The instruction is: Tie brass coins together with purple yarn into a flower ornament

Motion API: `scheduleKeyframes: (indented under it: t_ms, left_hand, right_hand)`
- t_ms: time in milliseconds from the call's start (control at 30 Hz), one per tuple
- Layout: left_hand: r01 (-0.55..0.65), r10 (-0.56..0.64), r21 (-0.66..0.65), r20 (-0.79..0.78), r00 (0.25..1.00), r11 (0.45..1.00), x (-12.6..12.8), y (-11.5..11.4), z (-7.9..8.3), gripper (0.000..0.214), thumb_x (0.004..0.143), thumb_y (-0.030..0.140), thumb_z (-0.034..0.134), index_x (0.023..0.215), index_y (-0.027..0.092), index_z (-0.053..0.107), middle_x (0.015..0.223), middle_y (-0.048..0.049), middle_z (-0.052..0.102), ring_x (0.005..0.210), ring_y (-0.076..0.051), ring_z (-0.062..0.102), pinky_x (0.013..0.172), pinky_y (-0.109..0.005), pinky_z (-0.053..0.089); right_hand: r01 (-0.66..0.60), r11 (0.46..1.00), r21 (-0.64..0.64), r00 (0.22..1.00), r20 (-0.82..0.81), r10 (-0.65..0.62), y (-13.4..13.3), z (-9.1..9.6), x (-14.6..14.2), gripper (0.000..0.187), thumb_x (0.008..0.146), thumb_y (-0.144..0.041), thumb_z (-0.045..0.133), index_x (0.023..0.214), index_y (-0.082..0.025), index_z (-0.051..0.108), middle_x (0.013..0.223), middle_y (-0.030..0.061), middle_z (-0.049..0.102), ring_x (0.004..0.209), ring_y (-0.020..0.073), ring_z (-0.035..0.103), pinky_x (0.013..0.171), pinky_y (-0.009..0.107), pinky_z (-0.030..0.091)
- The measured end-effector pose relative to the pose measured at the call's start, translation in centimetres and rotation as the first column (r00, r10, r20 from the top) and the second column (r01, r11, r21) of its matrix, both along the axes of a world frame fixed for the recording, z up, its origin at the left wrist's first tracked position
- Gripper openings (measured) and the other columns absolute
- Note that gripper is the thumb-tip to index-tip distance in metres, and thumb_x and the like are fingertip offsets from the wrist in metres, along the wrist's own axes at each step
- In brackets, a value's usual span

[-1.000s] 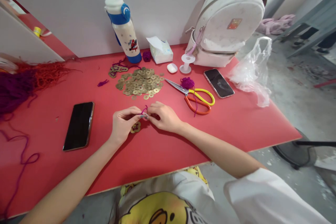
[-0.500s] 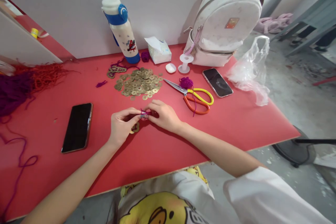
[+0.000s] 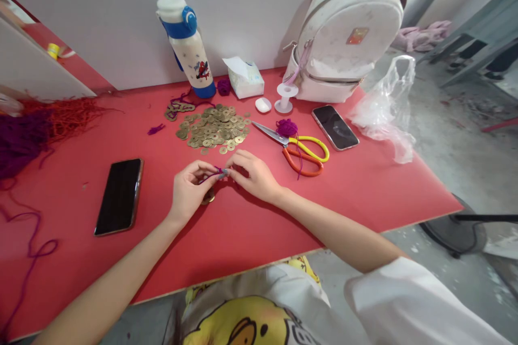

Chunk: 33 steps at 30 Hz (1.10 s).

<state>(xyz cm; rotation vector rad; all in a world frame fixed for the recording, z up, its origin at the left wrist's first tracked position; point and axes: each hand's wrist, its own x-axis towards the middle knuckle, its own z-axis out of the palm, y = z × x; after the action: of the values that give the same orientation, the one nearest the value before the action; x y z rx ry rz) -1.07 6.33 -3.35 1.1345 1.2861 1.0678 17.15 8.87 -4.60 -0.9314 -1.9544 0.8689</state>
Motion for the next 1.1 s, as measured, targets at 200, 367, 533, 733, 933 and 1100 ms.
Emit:
scheduleKeyframes:
  t_ms: [200, 367, 533, 733, 933, 1100]
  left_hand:
    - [0.018, -0.018, 0.016, 0.017, 1.0, 1.0, -0.07, -0.26, -0.49, 0.027, 0.074, 0.035, 0.078, 0.069, 0.017, 0.058, 0.061, 0.0005, 0.068, 0.035, -0.004, 0.044, 0.034, -0.016, 0.035]
    - [0.01, -0.01, 0.036, 0.015, 1.0, 0.999, -0.06, -0.22, -0.6, 0.029, 0.071, 0.032, 0.079, 0.065, 0.017, 0.055, 0.053, 0.0045, 0.059, 0.034, -0.005, 0.044, 0.032, -0.015, 0.034]
    - [-0.005, 0.005, 0.002, -0.009, 1.0, 1.0, -0.22, 0.07, -0.24, 0.03, 0.069, 0.033, 0.08, 0.065, 0.018, 0.053, 0.052, 0.0047, 0.057, 0.032, -0.007, 0.048, 0.029, -0.016, 0.034]
    - [0.006, -0.006, 0.007, -0.008, 1.0, 1.0, -0.16, 0.22, 0.01, 0.021, 0.069, 0.029, 0.078, 0.072, 0.017, 0.061, 0.056, 0.003, 0.062, 0.034, -0.007, 0.048, 0.031, -0.017, 0.038]
    - [-0.035, 0.034, -0.047, -0.015, 0.999, 0.998, -0.12, 0.11, -0.1, 0.016, 0.071, 0.029, 0.076, 0.081, 0.017, 0.075, 0.056, 0.0004, 0.065, 0.036, -0.007, 0.049, 0.03, -0.017, 0.033]
    - [-0.074, 0.075, -0.048, 0.015, 0.997, 0.996, -0.29, -0.03, -0.2, 0.016, 0.072, 0.033, 0.077, 0.075, 0.018, 0.074, 0.048, 0.0034, 0.058, 0.031, -0.007, 0.043, 0.029, -0.018, 0.031]
  right_hand:
    - [-0.037, 0.993, -0.11, 0.993, -0.119, 0.024, 0.04, 0.26, -0.05, 0.023, 0.098, -0.033, 0.052, 0.082, -0.018, 0.057, 0.078, 0.0021, 0.057, 0.07, 0.0141, 0.052, 0.066, 0.028, 0.042]
    - [-0.209, 0.875, -0.437, 0.922, -0.386, 0.027, 0.16, 0.27, 0.06, 0.03, 0.094, -0.047, 0.057, 0.082, -0.02, 0.053, 0.065, -0.0035, 0.052, 0.051, 0.01, 0.046, 0.051, 0.024, 0.037]
    - [-0.189, 0.857, -0.479, 0.851, -0.515, -0.1, 0.55, 0.43, 0.54, 0.032, 0.087, -0.049, 0.068, 0.078, -0.021, 0.055, 0.068, -0.0041, 0.045, 0.054, 0.0089, 0.037, 0.05, 0.023, 0.033]
    - [-0.097, 0.896, -0.433, 0.873, -0.47, -0.133, 0.64, 0.72, 0.34, 0.034, 0.087, -0.051, 0.066, 0.077, -0.021, 0.056, 0.068, -0.0035, 0.044, 0.059, 0.0102, 0.038, 0.056, 0.024, 0.035]
    - [0.226, 0.925, -0.307, 0.827, -0.442, -0.349, 0.86, 0.66, 0.36, 0.029, 0.091, -0.047, 0.062, 0.081, -0.022, 0.052, 0.067, -0.0044, 0.045, 0.057, 0.0106, 0.04, 0.055, 0.024, 0.036]
    - [0.077, 0.994, -0.079, 0.976, -0.199, -0.091, 0.01, 0.3, 0.36, 0.039, 0.096, -0.048, 0.054, 0.075, -0.019, 0.066, 0.071, 0.0024, 0.061, 0.065, 0.0141, 0.056, 0.065, 0.028, 0.043]
